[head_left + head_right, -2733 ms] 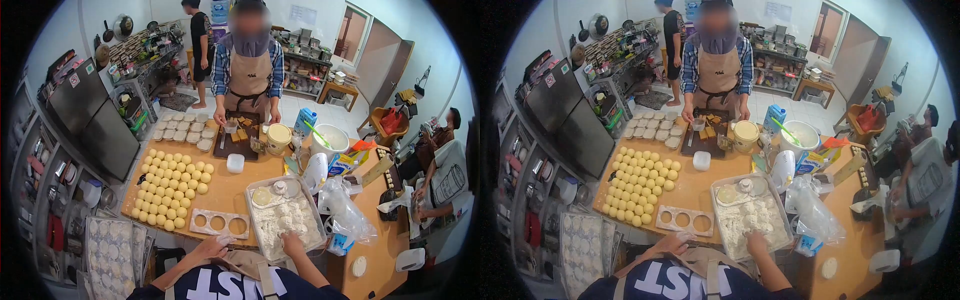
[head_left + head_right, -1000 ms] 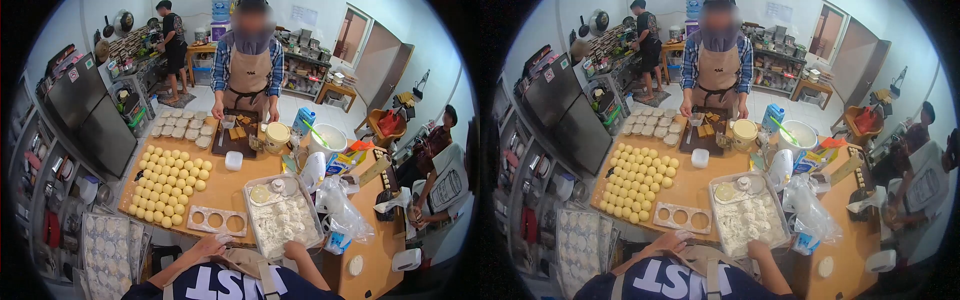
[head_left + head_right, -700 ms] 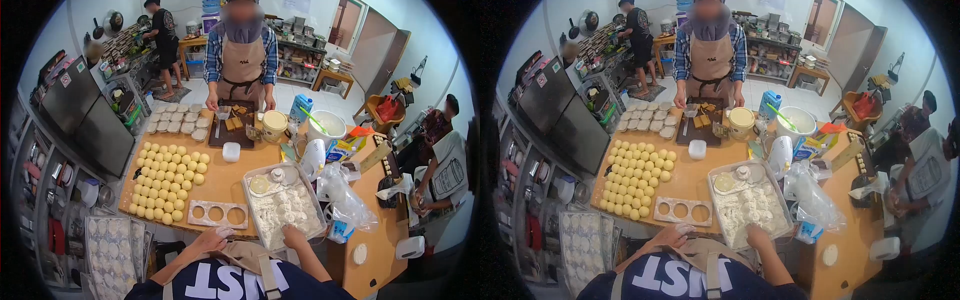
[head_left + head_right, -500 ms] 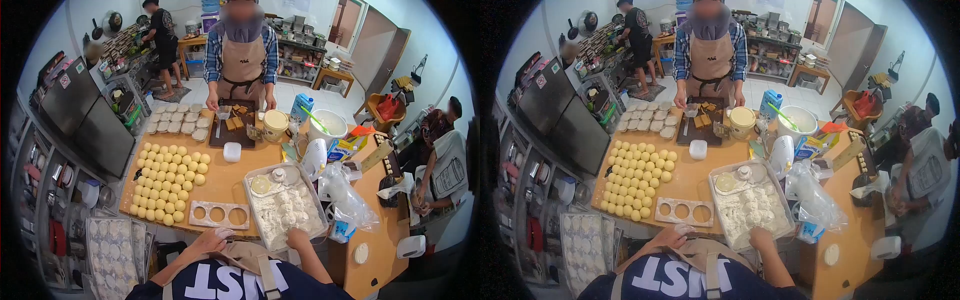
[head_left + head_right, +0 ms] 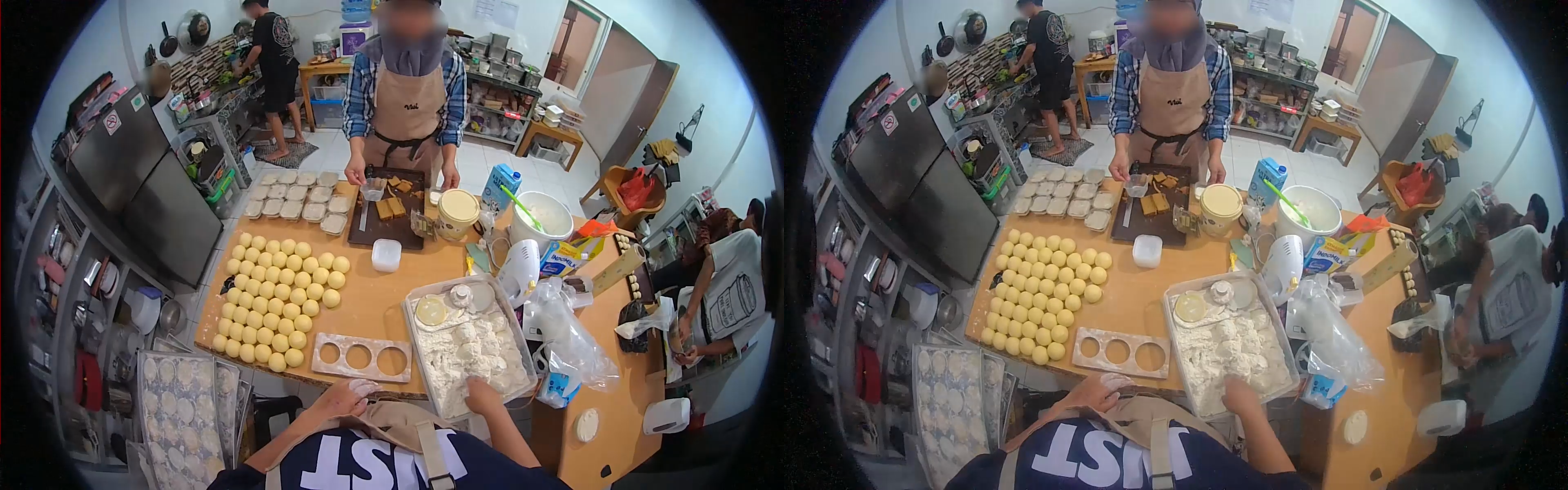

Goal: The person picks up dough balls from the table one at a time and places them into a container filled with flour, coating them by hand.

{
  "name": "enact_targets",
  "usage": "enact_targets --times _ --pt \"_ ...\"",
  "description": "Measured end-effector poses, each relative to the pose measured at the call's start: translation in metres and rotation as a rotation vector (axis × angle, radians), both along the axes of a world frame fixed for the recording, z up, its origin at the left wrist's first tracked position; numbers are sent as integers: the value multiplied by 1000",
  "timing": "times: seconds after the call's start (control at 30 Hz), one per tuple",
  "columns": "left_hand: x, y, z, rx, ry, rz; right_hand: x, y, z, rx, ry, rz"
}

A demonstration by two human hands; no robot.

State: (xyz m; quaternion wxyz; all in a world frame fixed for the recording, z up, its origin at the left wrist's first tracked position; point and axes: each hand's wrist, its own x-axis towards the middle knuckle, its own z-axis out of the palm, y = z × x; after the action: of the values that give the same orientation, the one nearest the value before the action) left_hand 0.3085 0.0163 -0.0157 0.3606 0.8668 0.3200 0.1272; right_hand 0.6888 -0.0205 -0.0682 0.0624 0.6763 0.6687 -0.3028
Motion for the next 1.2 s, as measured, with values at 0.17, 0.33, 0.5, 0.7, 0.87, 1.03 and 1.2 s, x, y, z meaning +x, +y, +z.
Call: enact_targets --times 0.17,0.33,0.5,0.7,0.87,1.03,1.2 --pt "-8 5 0 80 -17 -5 -8 12 15 99 11 8" --pt "-27 6 -2 147 -1 32 -18 39 60 124 -96 -123" --pt "-72 6 16 187 -66 141 -25 81 58 346 -63 -147" --pt "-151 6 6 206 -34 282 -189 178 80 416 268 184" --pt "-226 -12 10 171 -24 497 -369 255 59 337 425 603" --pt "-288 -47 8 193 46 758 -515 315 44 386 394 925" --pt "-331 -90 6 66 12 943 -612 353 25 475 100 926"
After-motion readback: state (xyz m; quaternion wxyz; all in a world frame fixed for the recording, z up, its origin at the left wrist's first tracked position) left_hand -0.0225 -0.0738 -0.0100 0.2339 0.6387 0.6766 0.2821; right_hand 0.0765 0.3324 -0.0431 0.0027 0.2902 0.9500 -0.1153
